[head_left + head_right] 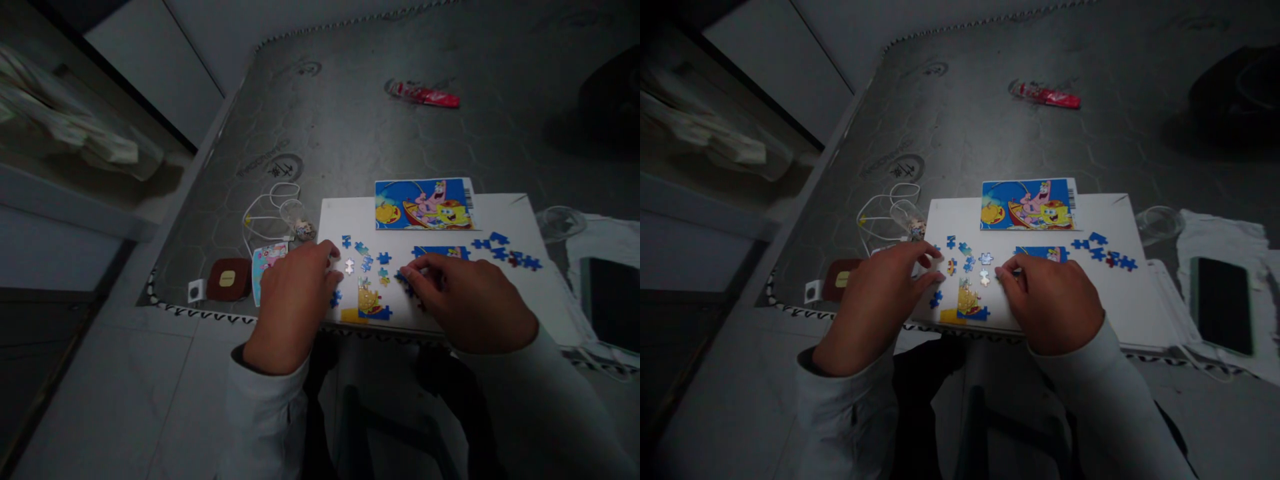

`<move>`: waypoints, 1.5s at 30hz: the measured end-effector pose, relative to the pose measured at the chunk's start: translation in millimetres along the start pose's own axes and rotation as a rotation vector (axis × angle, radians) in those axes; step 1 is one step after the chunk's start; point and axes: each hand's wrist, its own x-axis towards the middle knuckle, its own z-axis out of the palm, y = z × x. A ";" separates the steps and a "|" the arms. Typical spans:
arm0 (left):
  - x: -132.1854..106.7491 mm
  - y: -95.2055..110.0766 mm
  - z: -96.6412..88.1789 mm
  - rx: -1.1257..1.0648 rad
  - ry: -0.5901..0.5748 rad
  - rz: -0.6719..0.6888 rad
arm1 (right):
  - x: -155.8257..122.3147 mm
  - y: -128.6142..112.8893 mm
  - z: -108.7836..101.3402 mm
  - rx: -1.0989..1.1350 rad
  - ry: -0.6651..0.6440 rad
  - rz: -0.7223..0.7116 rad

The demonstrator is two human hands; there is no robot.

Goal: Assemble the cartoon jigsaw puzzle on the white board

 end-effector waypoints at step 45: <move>3.8 14.4 3.6 -0.477 -0.115 0.219 | -4.7 -13.3 2.7 0.202 -0.070 -0.078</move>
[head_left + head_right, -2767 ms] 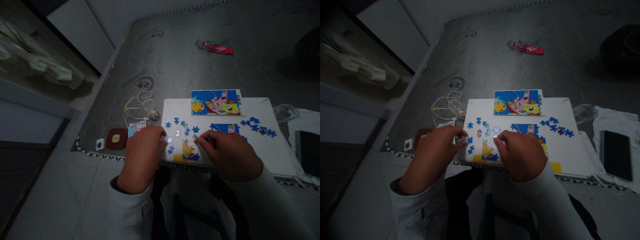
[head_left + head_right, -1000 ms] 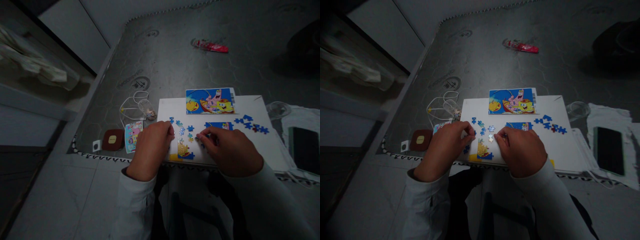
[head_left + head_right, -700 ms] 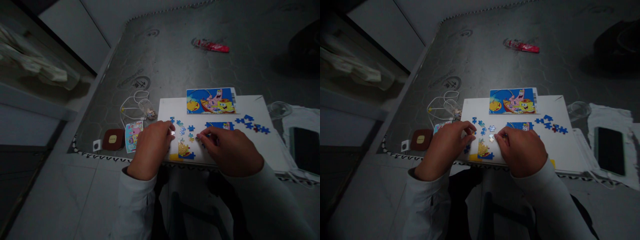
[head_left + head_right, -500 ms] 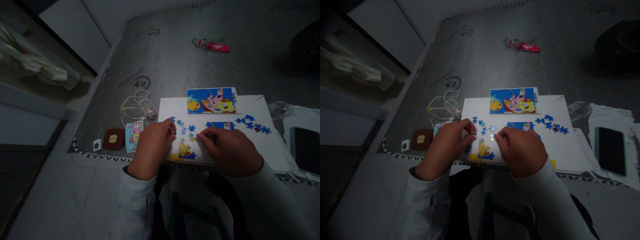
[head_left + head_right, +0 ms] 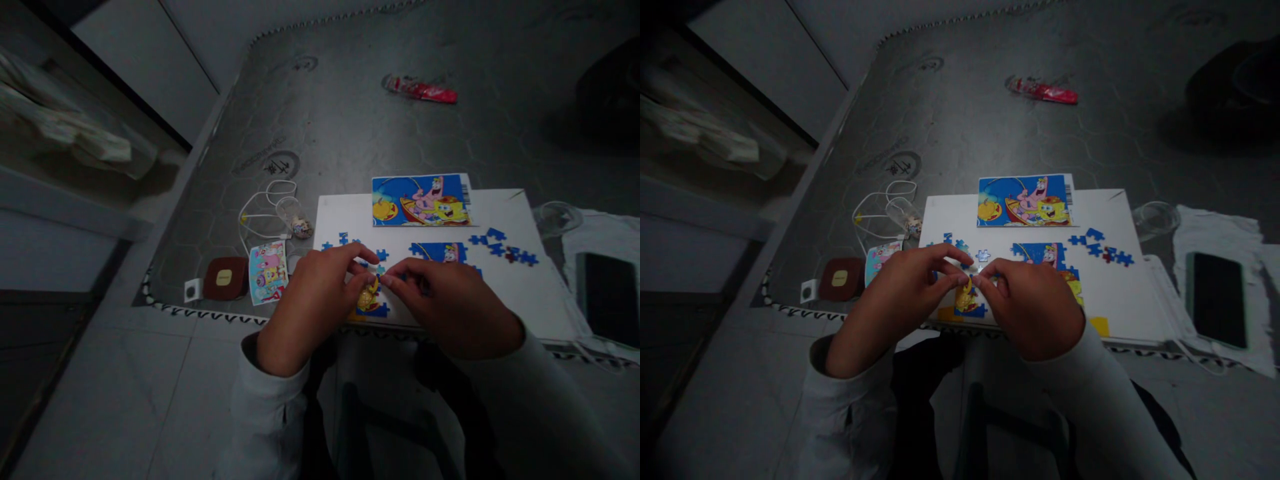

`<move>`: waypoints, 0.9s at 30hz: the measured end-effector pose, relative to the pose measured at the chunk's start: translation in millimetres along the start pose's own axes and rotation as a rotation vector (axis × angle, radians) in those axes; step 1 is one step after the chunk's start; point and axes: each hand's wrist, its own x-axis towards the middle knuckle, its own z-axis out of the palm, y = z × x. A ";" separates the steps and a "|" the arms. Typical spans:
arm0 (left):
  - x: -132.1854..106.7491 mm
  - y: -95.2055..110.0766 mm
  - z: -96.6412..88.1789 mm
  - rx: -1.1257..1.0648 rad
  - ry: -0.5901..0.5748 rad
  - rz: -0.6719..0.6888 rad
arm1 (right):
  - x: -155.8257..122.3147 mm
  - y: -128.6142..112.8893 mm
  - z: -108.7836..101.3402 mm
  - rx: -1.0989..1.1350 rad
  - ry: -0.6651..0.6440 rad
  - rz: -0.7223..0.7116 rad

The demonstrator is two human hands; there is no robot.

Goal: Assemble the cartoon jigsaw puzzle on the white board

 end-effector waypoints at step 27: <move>4.2 -3.7 18.0 0.274 -0.197 -0.086 | 2.0 9.8 6.6 -0.180 -0.153 -0.045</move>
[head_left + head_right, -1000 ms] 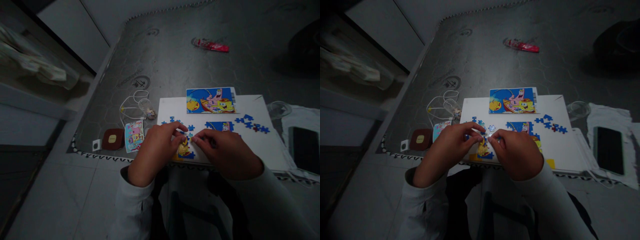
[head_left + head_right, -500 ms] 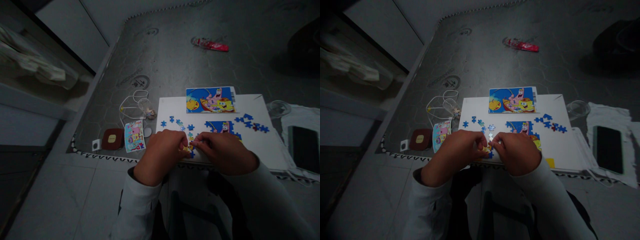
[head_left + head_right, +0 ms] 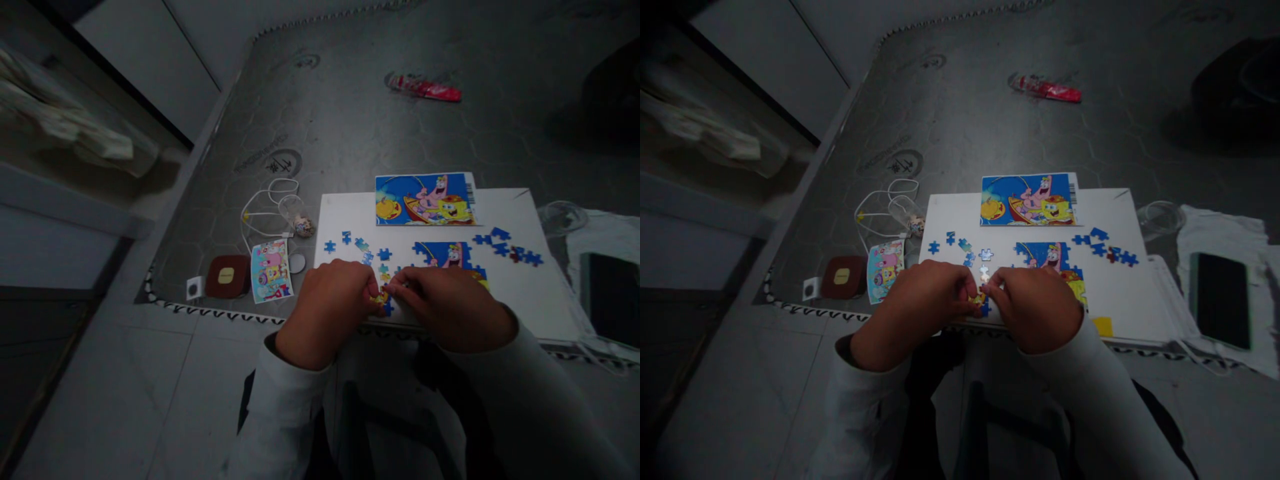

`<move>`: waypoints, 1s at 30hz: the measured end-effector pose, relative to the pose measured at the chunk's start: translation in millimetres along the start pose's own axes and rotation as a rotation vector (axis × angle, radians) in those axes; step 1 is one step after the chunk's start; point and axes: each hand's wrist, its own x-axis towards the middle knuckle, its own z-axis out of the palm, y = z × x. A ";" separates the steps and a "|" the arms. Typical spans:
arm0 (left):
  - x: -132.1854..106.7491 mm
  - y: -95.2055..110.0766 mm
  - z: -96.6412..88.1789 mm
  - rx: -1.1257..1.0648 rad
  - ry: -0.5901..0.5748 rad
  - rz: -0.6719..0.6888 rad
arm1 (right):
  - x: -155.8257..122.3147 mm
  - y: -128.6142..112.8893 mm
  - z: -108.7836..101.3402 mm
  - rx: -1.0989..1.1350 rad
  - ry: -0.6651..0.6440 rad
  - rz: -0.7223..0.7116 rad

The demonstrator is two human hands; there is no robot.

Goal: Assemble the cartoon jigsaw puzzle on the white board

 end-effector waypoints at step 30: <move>-9.6 0.1 -0.7 0.075 0.065 0.124 | -2.9 -1.8 -10.9 -0.123 0.025 0.112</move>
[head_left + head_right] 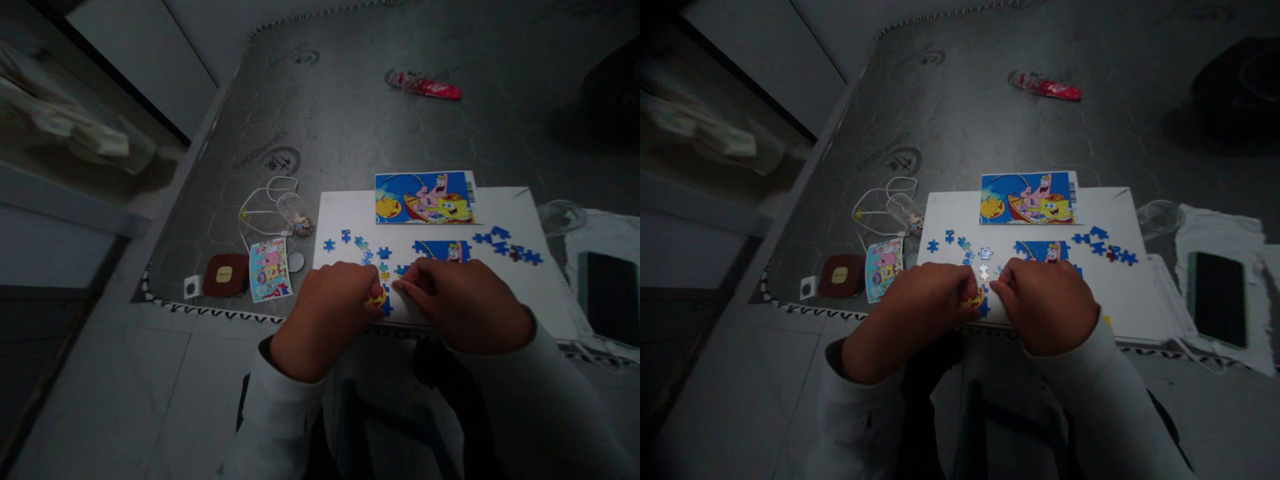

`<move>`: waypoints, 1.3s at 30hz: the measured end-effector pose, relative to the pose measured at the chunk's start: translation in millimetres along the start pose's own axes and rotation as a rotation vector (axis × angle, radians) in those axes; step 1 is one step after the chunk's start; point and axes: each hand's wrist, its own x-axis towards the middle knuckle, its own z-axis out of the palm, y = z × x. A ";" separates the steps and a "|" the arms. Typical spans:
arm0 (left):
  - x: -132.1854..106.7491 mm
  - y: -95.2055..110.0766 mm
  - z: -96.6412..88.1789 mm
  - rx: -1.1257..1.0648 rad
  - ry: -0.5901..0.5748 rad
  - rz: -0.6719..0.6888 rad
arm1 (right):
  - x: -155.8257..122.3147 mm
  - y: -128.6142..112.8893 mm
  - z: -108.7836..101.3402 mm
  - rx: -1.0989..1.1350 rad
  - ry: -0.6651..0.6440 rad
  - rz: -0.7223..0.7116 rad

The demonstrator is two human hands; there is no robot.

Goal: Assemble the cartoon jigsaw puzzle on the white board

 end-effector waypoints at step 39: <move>-10.1 -1.1 -19.8 0.225 0.110 -0.243 | 7.9 -3.7 11.9 0.039 0.149 -0.147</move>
